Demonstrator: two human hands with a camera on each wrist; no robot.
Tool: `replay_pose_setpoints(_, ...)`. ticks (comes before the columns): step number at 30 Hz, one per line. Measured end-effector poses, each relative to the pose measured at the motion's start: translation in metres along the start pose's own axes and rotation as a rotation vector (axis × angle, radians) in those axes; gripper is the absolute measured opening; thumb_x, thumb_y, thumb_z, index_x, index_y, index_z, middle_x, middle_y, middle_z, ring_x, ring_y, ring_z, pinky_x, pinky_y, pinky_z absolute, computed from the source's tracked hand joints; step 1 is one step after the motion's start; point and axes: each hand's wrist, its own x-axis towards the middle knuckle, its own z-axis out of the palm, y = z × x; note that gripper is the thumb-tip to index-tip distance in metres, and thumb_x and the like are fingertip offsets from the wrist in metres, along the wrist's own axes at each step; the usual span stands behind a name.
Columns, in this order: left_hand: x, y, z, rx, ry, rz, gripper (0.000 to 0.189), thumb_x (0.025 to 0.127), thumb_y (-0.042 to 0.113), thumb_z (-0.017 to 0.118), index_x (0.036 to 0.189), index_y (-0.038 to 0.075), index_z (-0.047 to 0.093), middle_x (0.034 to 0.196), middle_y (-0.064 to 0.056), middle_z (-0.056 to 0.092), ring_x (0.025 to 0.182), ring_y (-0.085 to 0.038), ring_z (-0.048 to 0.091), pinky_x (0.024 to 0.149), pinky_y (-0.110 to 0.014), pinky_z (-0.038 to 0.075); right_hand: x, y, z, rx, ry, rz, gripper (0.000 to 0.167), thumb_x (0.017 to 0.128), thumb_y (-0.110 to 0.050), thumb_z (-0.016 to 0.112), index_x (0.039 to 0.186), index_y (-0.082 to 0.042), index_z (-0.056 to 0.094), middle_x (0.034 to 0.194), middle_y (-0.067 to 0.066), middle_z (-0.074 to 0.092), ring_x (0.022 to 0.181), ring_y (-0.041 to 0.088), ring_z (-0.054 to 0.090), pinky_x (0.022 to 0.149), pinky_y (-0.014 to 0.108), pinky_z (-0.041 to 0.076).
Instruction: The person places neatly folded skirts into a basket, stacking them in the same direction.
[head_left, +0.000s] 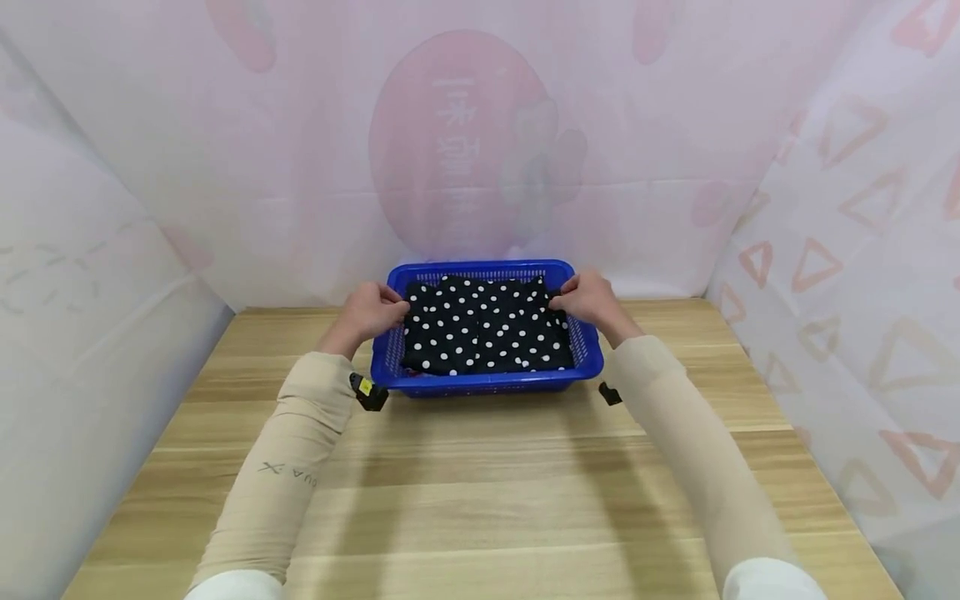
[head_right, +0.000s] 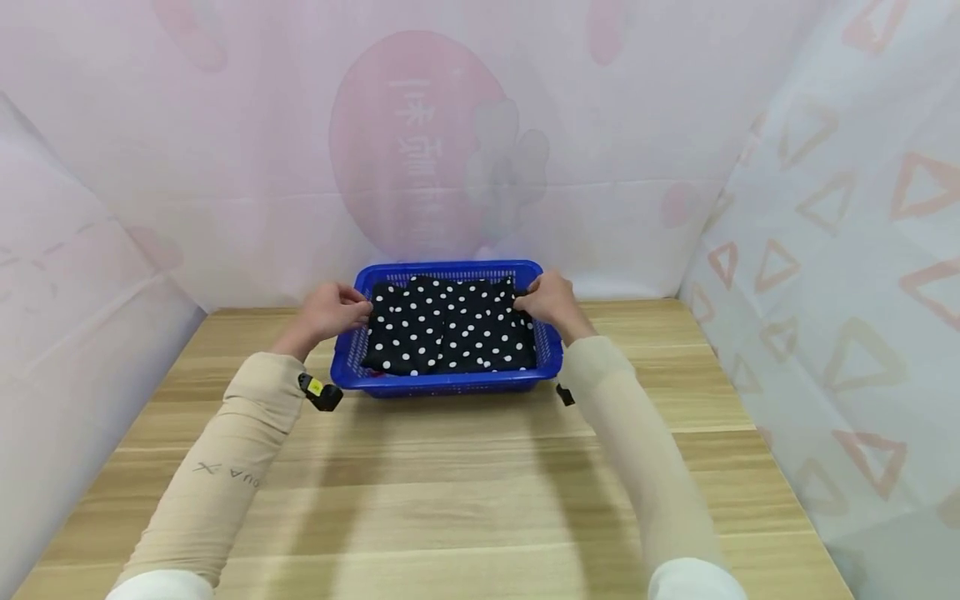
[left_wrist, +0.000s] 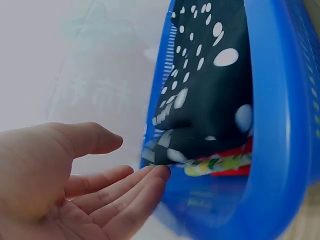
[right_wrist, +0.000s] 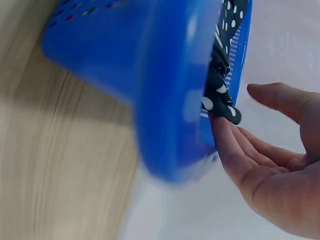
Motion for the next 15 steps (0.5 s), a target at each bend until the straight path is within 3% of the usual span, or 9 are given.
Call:
replay_pose_setpoints(3,-0.006,-0.001,-0.009,0.053,-0.001,0.064,0.036,0.105,0.022,0.06,0.123,-0.008,0.065,0.116,-0.026,0.075,0.101,-0.033,0.074,0.082,-0.033,0.06,-0.011,0.005,-0.009,-0.006,-0.036,-0.045,0.058,0.101,-0.026,0.07,0.146,0.007,0.055,0.15,0.026,0.059,0.14,0.041,0.057,0.117,0.054,0.049)
replay_pose_setpoints(8,-0.021,-0.009,-0.023,0.125,-0.001,0.141,0.04,0.105,0.022,0.06,0.129,-0.009,0.063,0.126,-0.03,0.069,0.116,-0.043,0.069,0.099,-0.053,0.059,-0.031,0.011,-0.026,-0.026,-0.045,-0.143,0.06,0.104,-0.031,0.065,0.149,0.007,0.052,0.142,0.026,0.064,0.133,0.041,0.062,0.112,0.054,0.053)
replay_pose_setpoints(15,-0.053,-0.031,-0.034,0.275,0.022,0.191,0.051,0.105,0.024,0.06,0.142,-0.011,0.054,0.14,-0.034,0.061,0.128,-0.051,0.063,0.108,-0.063,0.052,-0.056,0.03,-0.049,-0.195,0.03,-0.227,0.07,0.109,-0.043,0.053,0.158,0.005,0.04,0.155,0.029,0.053,0.144,0.047,0.052,0.118,0.061,0.045)
